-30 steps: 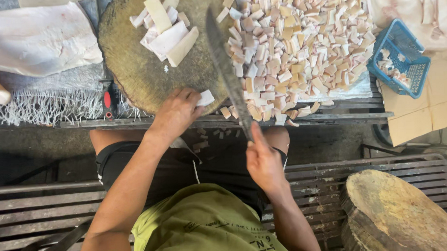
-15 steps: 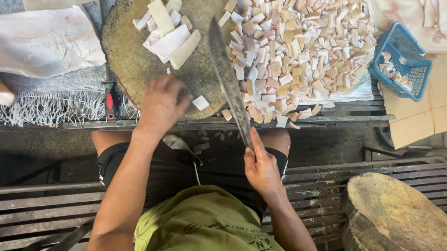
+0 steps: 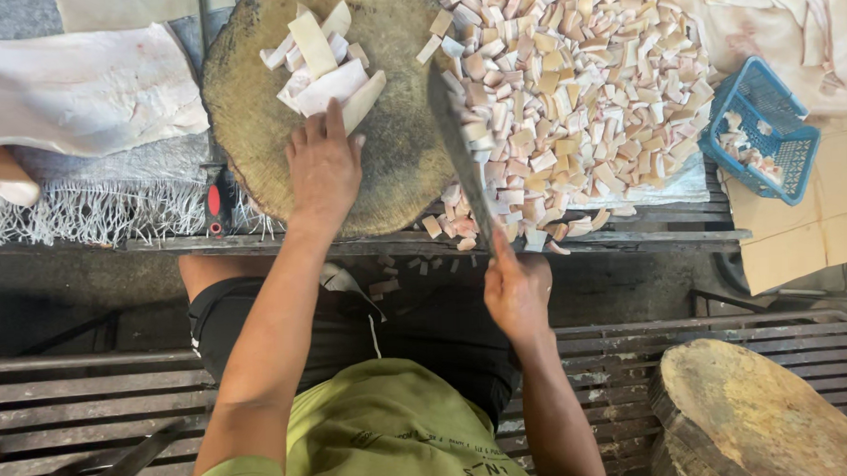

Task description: The person cuts large sheets of white pork skin into small cubes using a large knife on a round wooden cutting board. The person repeatedly slices the skin into strips and then dices them, accumulating a pile of cubes on the board.

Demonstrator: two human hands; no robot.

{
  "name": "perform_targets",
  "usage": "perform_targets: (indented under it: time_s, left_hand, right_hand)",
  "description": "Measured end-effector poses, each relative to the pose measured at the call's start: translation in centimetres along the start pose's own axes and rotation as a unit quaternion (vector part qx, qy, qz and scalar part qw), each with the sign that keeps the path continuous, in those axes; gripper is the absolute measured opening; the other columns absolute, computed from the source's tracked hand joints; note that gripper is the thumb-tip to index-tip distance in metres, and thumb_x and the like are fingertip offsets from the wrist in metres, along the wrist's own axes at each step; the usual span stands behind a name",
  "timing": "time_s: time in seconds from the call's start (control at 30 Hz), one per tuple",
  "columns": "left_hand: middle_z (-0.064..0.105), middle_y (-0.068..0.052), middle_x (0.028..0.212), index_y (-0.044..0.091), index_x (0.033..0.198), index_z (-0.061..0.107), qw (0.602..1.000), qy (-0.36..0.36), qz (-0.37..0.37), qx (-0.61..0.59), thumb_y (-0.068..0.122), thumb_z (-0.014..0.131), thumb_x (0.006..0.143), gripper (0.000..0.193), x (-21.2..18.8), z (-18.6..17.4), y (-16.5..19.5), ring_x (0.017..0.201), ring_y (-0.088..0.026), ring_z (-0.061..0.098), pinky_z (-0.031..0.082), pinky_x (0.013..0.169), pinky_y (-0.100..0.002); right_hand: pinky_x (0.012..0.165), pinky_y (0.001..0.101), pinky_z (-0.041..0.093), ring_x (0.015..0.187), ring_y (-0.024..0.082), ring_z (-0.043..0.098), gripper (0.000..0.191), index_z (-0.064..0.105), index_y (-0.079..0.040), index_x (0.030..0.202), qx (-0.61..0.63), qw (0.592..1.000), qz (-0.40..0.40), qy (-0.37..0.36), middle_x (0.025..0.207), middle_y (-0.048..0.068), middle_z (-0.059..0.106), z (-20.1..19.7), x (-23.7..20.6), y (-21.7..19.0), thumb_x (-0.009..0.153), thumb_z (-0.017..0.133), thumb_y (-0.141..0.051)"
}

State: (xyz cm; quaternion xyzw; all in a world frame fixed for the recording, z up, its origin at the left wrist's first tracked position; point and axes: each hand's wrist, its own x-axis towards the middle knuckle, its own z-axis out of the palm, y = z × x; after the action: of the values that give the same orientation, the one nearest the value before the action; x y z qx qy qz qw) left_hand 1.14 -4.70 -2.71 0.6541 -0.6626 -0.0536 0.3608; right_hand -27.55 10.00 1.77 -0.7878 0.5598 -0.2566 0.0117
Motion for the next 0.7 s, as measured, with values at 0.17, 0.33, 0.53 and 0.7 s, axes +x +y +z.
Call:
perform_targets:
  time_s: [0.17, 0.33, 0.53, 0.7]
  left_hand:
    - [0.065, -0.017, 0.113, 0.004, 0.124, 0.065, 0.999, -0.004, -0.044, -0.026, 0.019, 0.077, 0.090, 0.039, 1.0, 1.2, 0.7, 0.104, -0.041, 0.062, 0.048, 0.088, -0.056]
    - [0.066, -0.016, 0.110, 0.005, 0.110, 0.069, 0.976, -0.179, 0.022, -0.120, 0.014, 0.070, 0.096, 0.016, 0.4, -0.8, -0.2, 0.097, -0.035, 0.066, 0.053, 0.090, -0.048]
    - [0.066, -0.013, 0.115, 0.005, 0.111, 0.071, 0.950, -0.181, 0.248, -0.060, 0.009, 0.071, 0.090, 0.021, -3.9, -4.6, -0.2, 0.111, -0.033, 0.064, 0.052, 0.099, -0.045]
    - [0.065, -0.011, 0.130, 0.008, 0.116, 0.072, 0.952, -0.210, 0.184, -0.127, 0.019, 0.075, 0.088, 0.030, -4.4, -5.9, 0.0, 0.116, -0.033, 0.060, 0.049, 0.102, -0.044]
  right_hand:
    - [0.055, 0.0469, 0.052, 0.054, 0.036, 0.065, 0.051, 0.062, -0.005, 0.140, -0.005, 0.997, 0.079, -0.016, 0.060, 0.016, 0.064, 0.9, 1.0, 1.4, 0.089, 0.066, -0.004]
    - [0.055, 0.0460, 0.053, 0.052, 0.036, 0.065, 0.053, 0.062, -0.009, 0.141, -0.025, 0.993, 0.107, -0.035, 0.059, 0.017, 0.065, 1.1, 0.7, 1.4, 0.088, 0.066, -0.006]
    - [0.056, 0.0388, 0.054, 0.055, 0.027, 0.068, 0.058, 0.051, -0.007, 0.150, 0.155, 0.968, 0.189, -0.054, 0.068, 0.019, 0.068, 1.3, 0.0, 0.2, 0.094, 0.059, 0.000]
    - [0.058, 0.0363, 0.049, 0.057, 0.022, 0.062, 0.055, 0.053, -0.006, 0.148, 0.094, 0.993, 0.050, 0.045, 0.071, 0.014, 0.067, -0.9, -0.3, -1.5, 0.094, 0.060, 0.001]
